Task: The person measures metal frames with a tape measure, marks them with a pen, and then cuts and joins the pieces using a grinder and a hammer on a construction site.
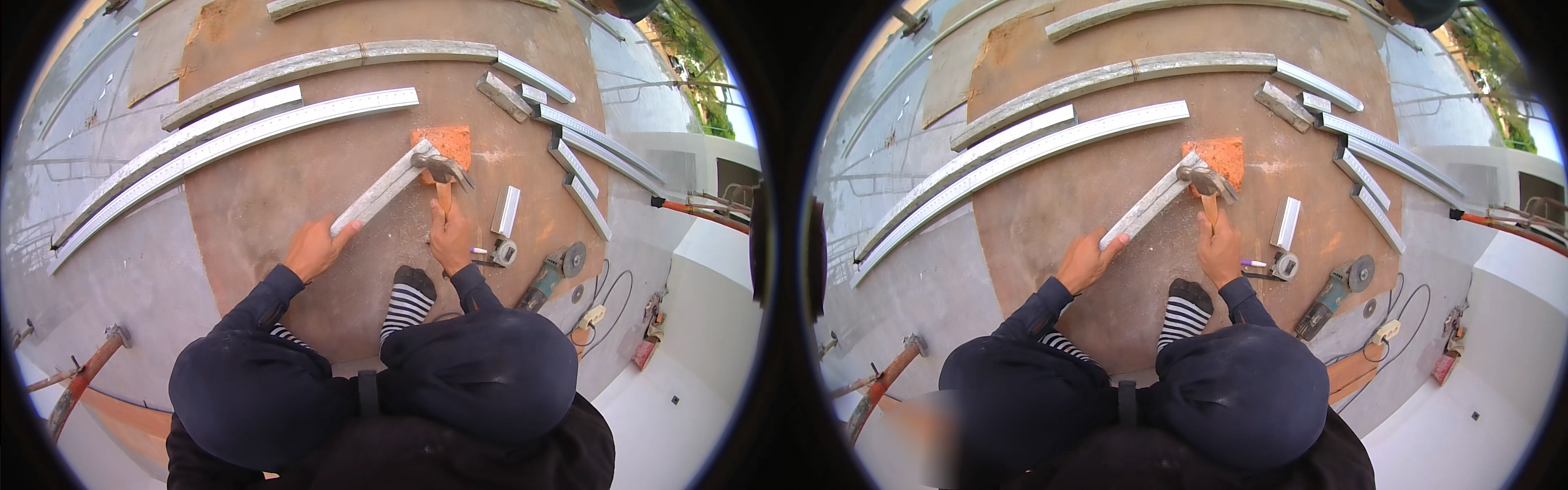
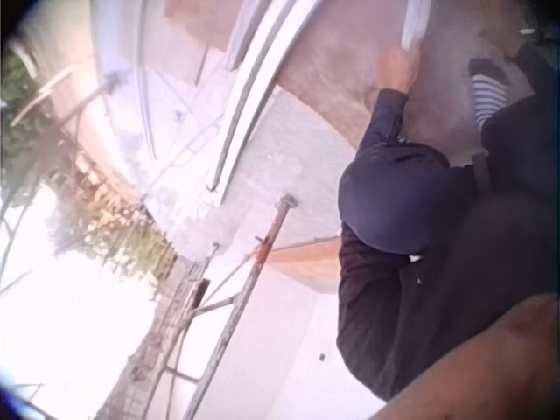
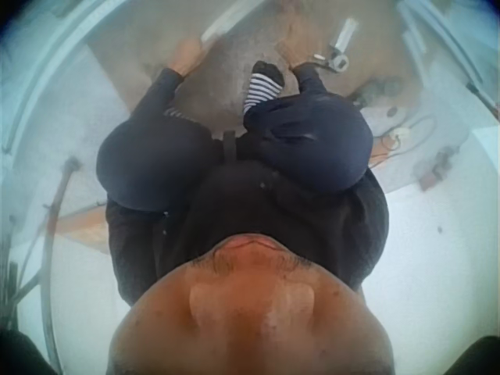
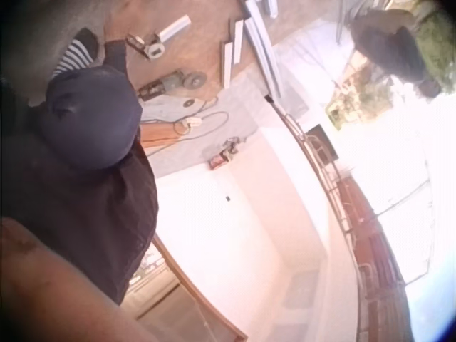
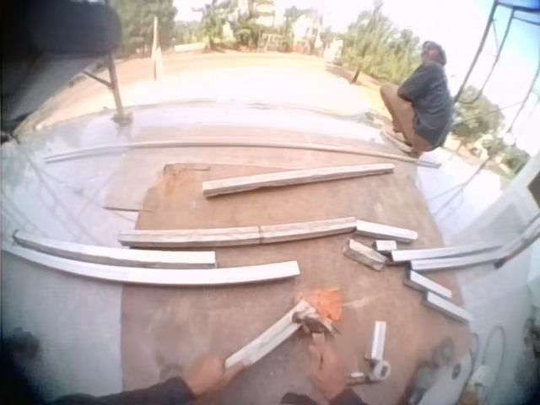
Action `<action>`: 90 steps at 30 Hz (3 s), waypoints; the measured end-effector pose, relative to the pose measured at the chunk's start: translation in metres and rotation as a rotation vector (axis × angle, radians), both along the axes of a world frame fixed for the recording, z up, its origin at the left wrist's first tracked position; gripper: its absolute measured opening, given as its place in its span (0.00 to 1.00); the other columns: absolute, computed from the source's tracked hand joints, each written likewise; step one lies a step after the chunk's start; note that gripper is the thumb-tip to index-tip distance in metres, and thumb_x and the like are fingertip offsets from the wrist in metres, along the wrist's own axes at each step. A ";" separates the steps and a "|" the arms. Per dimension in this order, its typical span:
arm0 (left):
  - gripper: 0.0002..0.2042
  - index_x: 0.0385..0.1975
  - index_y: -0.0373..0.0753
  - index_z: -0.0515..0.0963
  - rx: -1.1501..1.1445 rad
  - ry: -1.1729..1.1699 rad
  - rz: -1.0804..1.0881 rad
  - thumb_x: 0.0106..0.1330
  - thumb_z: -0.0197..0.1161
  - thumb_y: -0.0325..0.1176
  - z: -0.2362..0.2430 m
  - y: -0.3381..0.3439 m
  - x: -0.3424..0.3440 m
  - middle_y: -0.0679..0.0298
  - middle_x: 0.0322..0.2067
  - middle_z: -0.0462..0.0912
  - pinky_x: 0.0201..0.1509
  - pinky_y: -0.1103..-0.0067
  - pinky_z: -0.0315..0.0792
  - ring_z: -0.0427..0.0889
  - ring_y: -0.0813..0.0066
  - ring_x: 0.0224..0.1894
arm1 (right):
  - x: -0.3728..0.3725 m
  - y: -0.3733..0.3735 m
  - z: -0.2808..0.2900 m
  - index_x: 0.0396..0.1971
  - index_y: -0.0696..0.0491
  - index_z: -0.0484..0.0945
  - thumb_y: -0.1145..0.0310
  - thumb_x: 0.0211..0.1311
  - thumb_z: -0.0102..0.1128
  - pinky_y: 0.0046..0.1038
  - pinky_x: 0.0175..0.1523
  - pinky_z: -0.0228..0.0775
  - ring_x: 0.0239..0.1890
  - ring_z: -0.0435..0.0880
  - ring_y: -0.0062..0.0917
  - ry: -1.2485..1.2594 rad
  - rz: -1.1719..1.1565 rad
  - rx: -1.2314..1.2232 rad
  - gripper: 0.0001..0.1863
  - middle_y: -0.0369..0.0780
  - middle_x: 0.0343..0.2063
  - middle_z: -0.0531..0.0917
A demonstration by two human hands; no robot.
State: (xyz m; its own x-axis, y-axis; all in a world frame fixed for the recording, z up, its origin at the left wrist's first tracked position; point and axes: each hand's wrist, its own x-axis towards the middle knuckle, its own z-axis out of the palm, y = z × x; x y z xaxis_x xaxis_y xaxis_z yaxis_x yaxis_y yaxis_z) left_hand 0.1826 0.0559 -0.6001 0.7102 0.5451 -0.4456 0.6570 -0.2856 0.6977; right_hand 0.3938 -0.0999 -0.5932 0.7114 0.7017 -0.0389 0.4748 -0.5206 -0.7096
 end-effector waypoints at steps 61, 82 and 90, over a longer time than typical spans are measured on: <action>0.24 0.45 0.32 0.68 0.208 -0.210 -0.069 0.57 0.67 0.42 0.007 0.005 0.015 0.40 0.33 0.82 0.37 0.58 0.74 0.82 0.40 0.34 | 0.026 -0.009 0.028 0.27 0.60 0.72 0.55 0.74 0.53 0.29 0.27 0.61 0.21 0.66 0.19 0.256 -0.241 0.158 0.22 0.37 0.16 0.68; 0.21 0.41 0.30 0.66 0.040 -0.090 -0.108 0.56 0.66 0.36 -0.004 -0.003 0.026 0.38 0.24 0.79 0.36 0.56 0.74 0.81 0.37 0.30 | 0.023 0.013 0.030 0.32 0.62 0.76 0.60 0.73 0.54 0.36 0.24 0.63 0.16 0.73 0.31 -0.150 -0.064 0.304 0.18 0.47 0.15 0.75; 0.21 0.41 0.30 0.67 0.041 -0.055 -0.107 0.55 0.66 0.36 -0.003 -0.007 0.018 0.37 0.26 0.80 0.36 0.55 0.74 0.81 0.36 0.30 | 0.018 0.024 0.043 0.25 0.60 0.72 0.57 0.74 0.52 0.30 0.24 0.57 0.19 0.65 0.19 -0.018 -0.132 0.196 0.22 0.39 0.14 0.69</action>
